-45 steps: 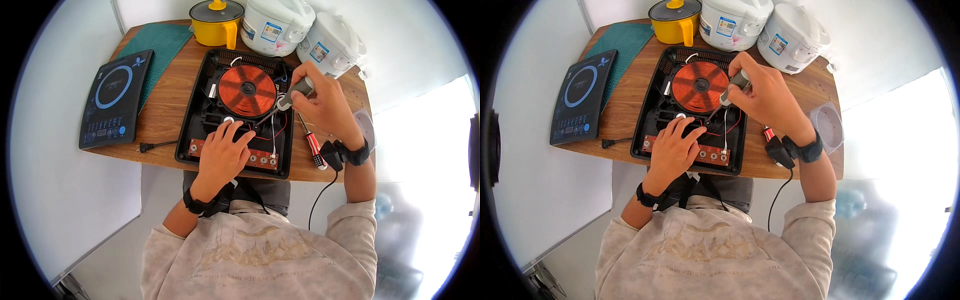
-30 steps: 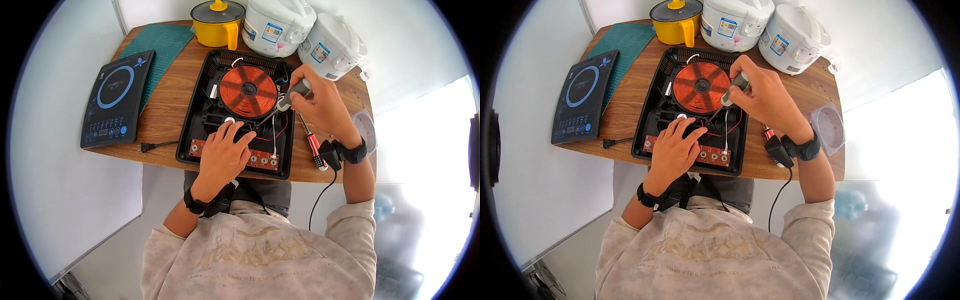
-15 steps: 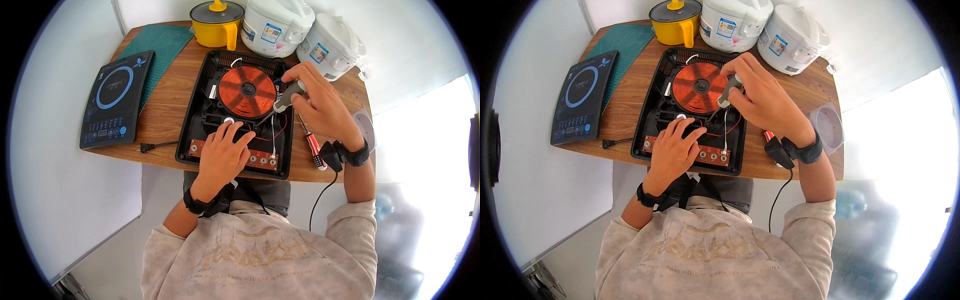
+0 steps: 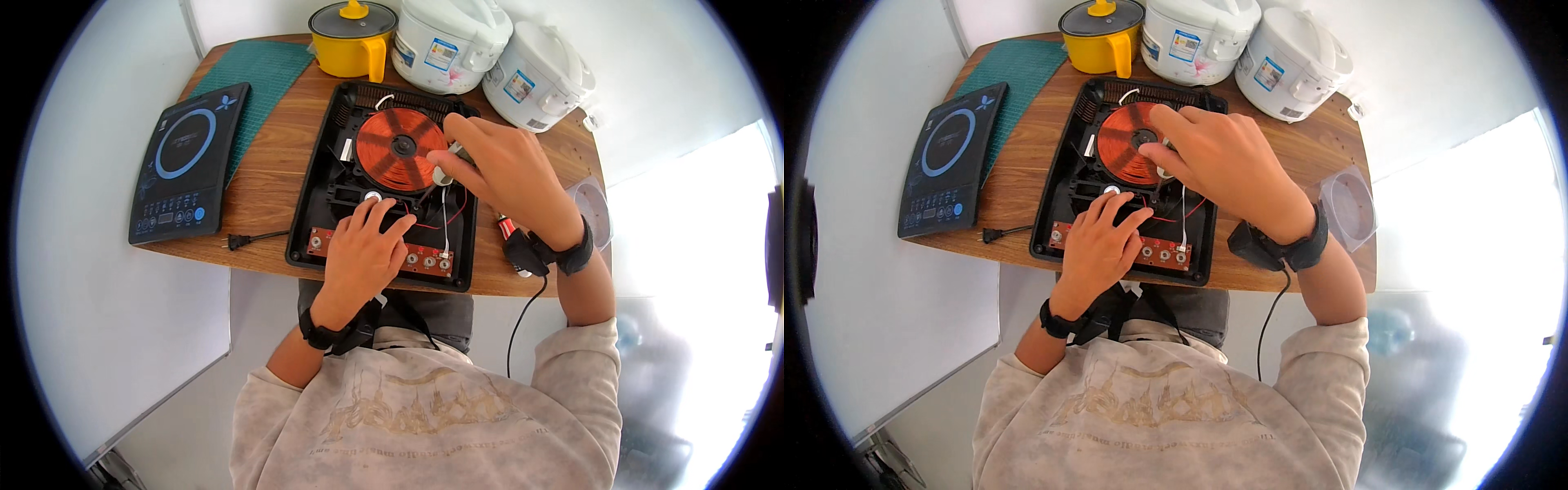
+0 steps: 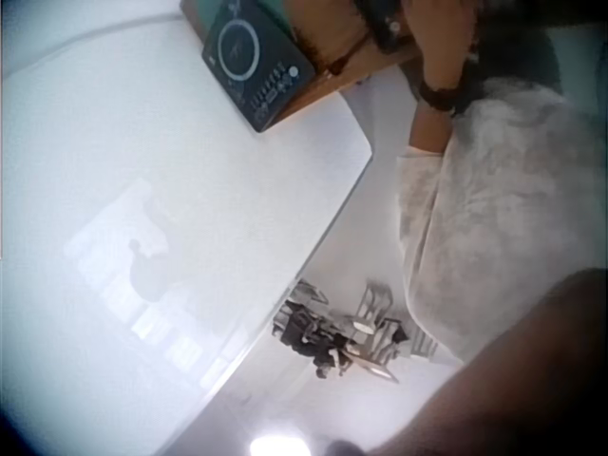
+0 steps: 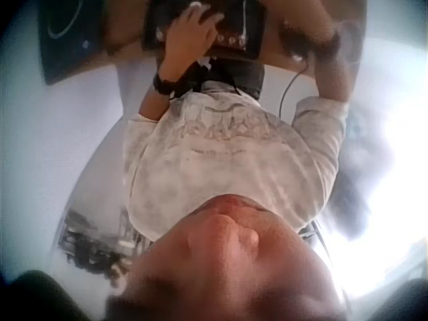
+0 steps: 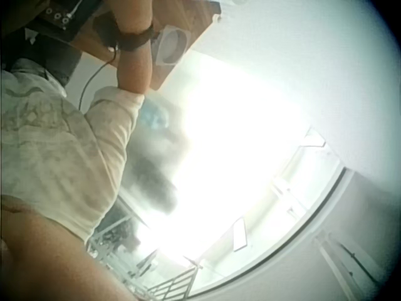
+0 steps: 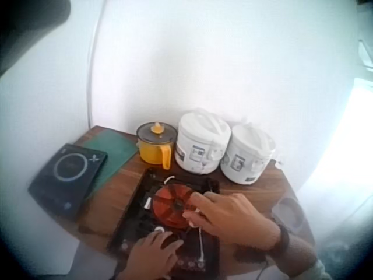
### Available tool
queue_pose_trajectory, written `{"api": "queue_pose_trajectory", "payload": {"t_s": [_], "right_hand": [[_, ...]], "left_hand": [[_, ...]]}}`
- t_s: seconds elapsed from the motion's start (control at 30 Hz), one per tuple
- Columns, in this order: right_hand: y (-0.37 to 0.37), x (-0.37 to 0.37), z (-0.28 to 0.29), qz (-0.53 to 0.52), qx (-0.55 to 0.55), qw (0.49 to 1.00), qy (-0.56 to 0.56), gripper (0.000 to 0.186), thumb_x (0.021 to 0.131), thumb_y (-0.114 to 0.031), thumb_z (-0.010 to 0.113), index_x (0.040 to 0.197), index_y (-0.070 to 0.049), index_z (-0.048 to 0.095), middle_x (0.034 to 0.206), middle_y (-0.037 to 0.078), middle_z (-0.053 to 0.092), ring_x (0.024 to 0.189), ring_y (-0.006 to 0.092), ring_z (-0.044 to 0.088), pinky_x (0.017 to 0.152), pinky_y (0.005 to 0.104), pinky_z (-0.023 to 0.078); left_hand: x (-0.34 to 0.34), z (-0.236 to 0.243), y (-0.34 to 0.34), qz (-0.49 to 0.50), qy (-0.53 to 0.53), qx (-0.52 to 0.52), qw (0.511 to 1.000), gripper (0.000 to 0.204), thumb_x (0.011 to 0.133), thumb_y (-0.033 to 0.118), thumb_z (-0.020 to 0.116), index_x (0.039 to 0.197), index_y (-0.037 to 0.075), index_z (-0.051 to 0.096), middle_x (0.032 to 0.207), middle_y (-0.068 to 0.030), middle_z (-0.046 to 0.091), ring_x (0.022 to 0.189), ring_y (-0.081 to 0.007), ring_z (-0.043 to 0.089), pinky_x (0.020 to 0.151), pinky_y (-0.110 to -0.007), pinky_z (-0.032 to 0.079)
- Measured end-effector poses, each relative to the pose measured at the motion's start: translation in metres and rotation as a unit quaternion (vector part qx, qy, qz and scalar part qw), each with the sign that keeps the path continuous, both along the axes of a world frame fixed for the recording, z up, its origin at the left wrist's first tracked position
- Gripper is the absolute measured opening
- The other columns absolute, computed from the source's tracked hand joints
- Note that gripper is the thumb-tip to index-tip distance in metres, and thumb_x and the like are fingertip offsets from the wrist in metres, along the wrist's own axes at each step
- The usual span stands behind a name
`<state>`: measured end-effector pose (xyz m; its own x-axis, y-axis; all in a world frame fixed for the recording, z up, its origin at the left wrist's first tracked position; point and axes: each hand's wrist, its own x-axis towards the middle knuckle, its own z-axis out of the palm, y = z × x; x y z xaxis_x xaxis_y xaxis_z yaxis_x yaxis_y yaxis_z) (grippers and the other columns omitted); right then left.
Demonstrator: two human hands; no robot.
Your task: The person uses a screwdriver to adjust screws on the internal components of an induction cooktop, focusing on the area around the copper coil. They then place the cooktop's control panel back onto the unit.
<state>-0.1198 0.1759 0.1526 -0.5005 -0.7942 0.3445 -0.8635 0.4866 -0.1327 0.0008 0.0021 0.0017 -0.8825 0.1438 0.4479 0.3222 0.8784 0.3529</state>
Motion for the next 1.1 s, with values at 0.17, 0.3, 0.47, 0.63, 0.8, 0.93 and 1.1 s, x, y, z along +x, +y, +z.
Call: {"api": "queue_pose_trajectory", "payload": {"t_s": [0.17, 0.3, 0.47, 0.63, 0.8, 0.93, 1.1], "right_hand": [[-0.009, 0.014, 0.015, -0.048, 0.053, 0.997, 0.002, 0.018, 0.094, -0.021, 0.06, 0.097, -0.004, 0.052, 0.079, 0.013, 0.061, 0.07, 0.0337, 0.061, 0.058, 0.0429, 0.049], [-0.008, 0.006, 0.01, 0.03, 0.005, 0.999, -0.035, 0.015, 0.093, -0.014, 0.057, 0.1, -0.003, 0.05, 0.083, 0.015, 0.062, 0.073, 0.0352, 0.062, 0.06, 0.044, 0.049], [-0.014, 0.011, 0.009, 0.09, -0.012, 0.991, -0.093, 0.026, 0.094, -0.022, 0.062, 0.106, -0.003, 0.05, 0.085, 0.015, 0.063, 0.076, 0.0356, 0.064, 0.061, 0.0438, 0.049], [-0.018, 0.013, 0.004, 0.07, 0.013, 0.996, -0.043, 0.032, 0.092, -0.031, 0.068, 0.104, -0.004, 0.054, 0.073, 0.012, 0.063, 0.068, 0.0339, 0.064, 0.057, 0.0422, 0.048], [-0.018, 0.009, -0.006, 0.028, -0.014, 0.999, -0.015, 0.033, 0.09, -0.034, 0.07, 0.097, -0.005, 0.057, 0.066, 0.01, 0.061, 0.058, 0.0325, 0.061, 0.051, 0.0426, 0.047], [-0.016, 0.012, -0.002, 0.0, -0.024, 1.0, 0.011, 0.032, 0.09, -0.033, 0.069, 0.094, -0.004, 0.057, 0.071, 0.011, 0.062, 0.059, 0.0324, 0.061, 0.051, 0.0422, 0.047], [-0.007, 0.006, 0.0, 0.02, -0.066, 0.998, -0.004, 0.028, 0.092, -0.028, 0.067, 0.1, -0.003, 0.057, 0.085, 0.016, 0.064, 0.068, 0.0346, 0.062, 0.059, 0.0425, 0.049]], "left_hand": [[0.001, 0.0, -0.001, 0.002, 0.008, 0.0, 1.0, 0.034, 0.087, 0.014, 0.064, 0.121, 0.018, 0.065, 0.127, -0.0076, 0.057, 0.122, -0.0299, 0.054, 0.092, -0.042, 0.049], [0.0, -0.001, -0.001, 0.003, 0.009, 0.0, 1.0, 0.034, 0.087, 0.014, 0.064, 0.121, 0.018, 0.065, 0.127, -0.0077, 0.057, 0.122, -0.0299, 0.054, 0.091, -0.041, 0.049], [0.0, 0.0, -0.001, 0.001, 0.01, 0.003, 1.0, 0.034, 0.087, 0.014, 0.064, 0.12, 0.018, 0.065, 0.127, -0.0079, 0.057, 0.121, -0.03, 0.054, 0.091, -0.041, 0.049], [0.001, -0.003, -0.002, -0.001, 0.004, 0.009, 1.0, 0.035, 0.085, 0.016, 0.066, 0.12, 0.017, 0.065, 0.127, -0.0092, 0.057, 0.124, -0.0311, 0.053, 0.092, -0.042, 0.048], [0.001, 0.0, -0.002, 0.002, 0.017, 0.008, 1.0, 0.034, 0.085, 0.015, 0.066, 0.119, 0.017, 0.065, 0.126, -0.0084, 0.058, 0.122, -0.0305, 0.054, 0.09, -0.041, 0.049], [0.001, 0.0, -0.002, 0.003, 0.02, 0.004, 1.0, 0.033, 0.086, 0.013, 0.064, 0.119, 0.018, 0.066, 0.126, -0.0072, 0.058, 0.12, -0.0295, 0.055, 0.09, -0.041, 0.049], [0.0, -0.001, -0.002, 0.003, 0.017, 0.003, 1.0, 0.033, 0.086, 0.014, 0.064, 0.119, 0.018, 0.066, 0.126, -0.0071, 0.058, 0.12, -0.0295, 0.055, 0.09, -0.041, 0.05]]}}
